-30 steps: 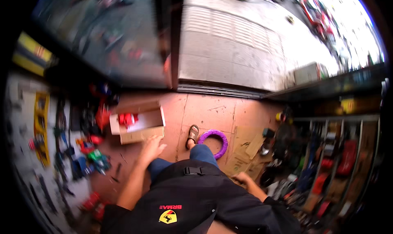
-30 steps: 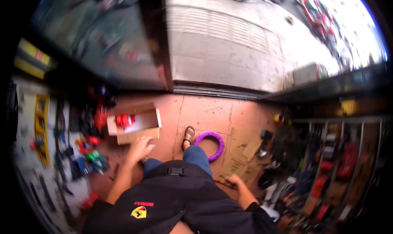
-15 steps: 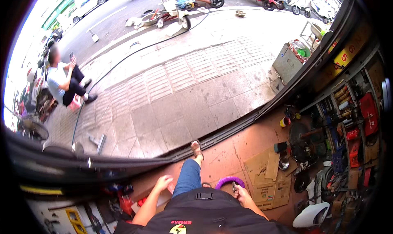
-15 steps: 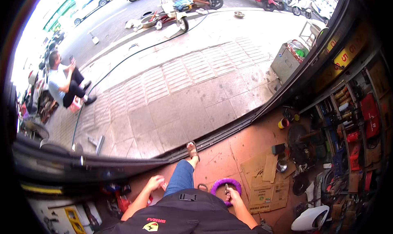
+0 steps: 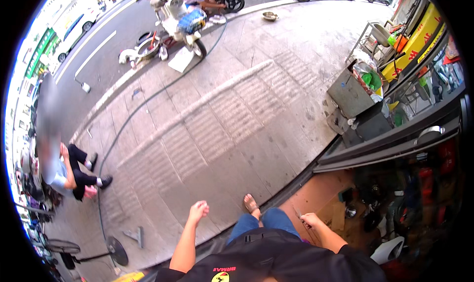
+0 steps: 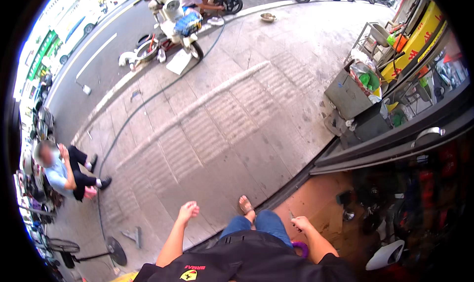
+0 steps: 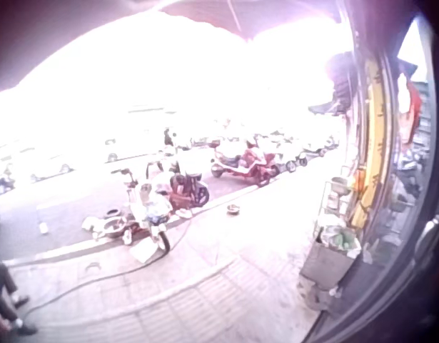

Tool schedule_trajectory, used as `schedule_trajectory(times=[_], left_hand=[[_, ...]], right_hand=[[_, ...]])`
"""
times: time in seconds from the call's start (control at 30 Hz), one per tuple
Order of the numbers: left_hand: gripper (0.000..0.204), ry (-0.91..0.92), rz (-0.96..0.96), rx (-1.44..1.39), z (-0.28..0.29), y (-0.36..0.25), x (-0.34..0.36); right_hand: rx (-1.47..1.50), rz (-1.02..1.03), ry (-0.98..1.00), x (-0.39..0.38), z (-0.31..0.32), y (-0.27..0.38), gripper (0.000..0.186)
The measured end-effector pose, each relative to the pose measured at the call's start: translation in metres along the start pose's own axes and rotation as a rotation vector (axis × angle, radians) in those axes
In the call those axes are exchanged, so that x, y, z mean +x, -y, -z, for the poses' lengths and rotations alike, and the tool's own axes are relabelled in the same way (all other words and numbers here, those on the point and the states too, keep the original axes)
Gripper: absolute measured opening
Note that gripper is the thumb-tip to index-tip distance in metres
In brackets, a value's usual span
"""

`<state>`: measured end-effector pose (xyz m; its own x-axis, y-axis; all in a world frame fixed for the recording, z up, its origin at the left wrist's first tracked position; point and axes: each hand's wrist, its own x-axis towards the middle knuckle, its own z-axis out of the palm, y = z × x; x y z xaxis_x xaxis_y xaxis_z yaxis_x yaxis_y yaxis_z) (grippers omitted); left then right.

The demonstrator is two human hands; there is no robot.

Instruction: The person removes a yellow and green decorative wrap from a scooter tire using scissors. They then apply a dark liquid to the tire's bead with a brush. Finally, they mount the tire onto a metal rim using a screwdriver to pry the bead over the edge.

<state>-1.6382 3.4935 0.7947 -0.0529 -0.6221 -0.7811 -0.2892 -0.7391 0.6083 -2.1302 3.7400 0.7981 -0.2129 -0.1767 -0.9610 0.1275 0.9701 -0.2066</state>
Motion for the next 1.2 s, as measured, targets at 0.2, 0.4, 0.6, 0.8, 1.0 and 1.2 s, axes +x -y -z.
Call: schedule_trajectory(times=[0.2,0.4,0.6,0.8,1.0,1.2], left_hand=[[0.029,-0.132,-0.402,-0.010,0.009,-0.312,0.153],[0.040,0.084,-0.665,0.468,-0.047,-0.430,0.280],[0.035,0.101,0.193,0.278,0.039,-0.409,0.263],[0.022,-0.461,0.447,-0.437,0.156,-0.442,0.262],[0.019,-0.529,0.538,-0.714,0.205,-0.469,0.392],[0.023,-0.061,0.347,-0.115,0.388,-0.587,0.537]], right_hand=[[-0.008,0.093,-0.039,0.033,0.008,0.220,0.018],[-0.019,0.031,0.062,0.140,0.026,0.417,0.023],[-0.374,0.010,0.159,0.124,0.035,0.693,0.022],[-0.599,0.203,0.025,0.157,-0.023,0.977,0.021],[-0.569,0.291,0.016,0.192,-0.182,1.188,0.024],[-0.673,0.379,0.086,0.159,-0.420,1.364,0.018]])
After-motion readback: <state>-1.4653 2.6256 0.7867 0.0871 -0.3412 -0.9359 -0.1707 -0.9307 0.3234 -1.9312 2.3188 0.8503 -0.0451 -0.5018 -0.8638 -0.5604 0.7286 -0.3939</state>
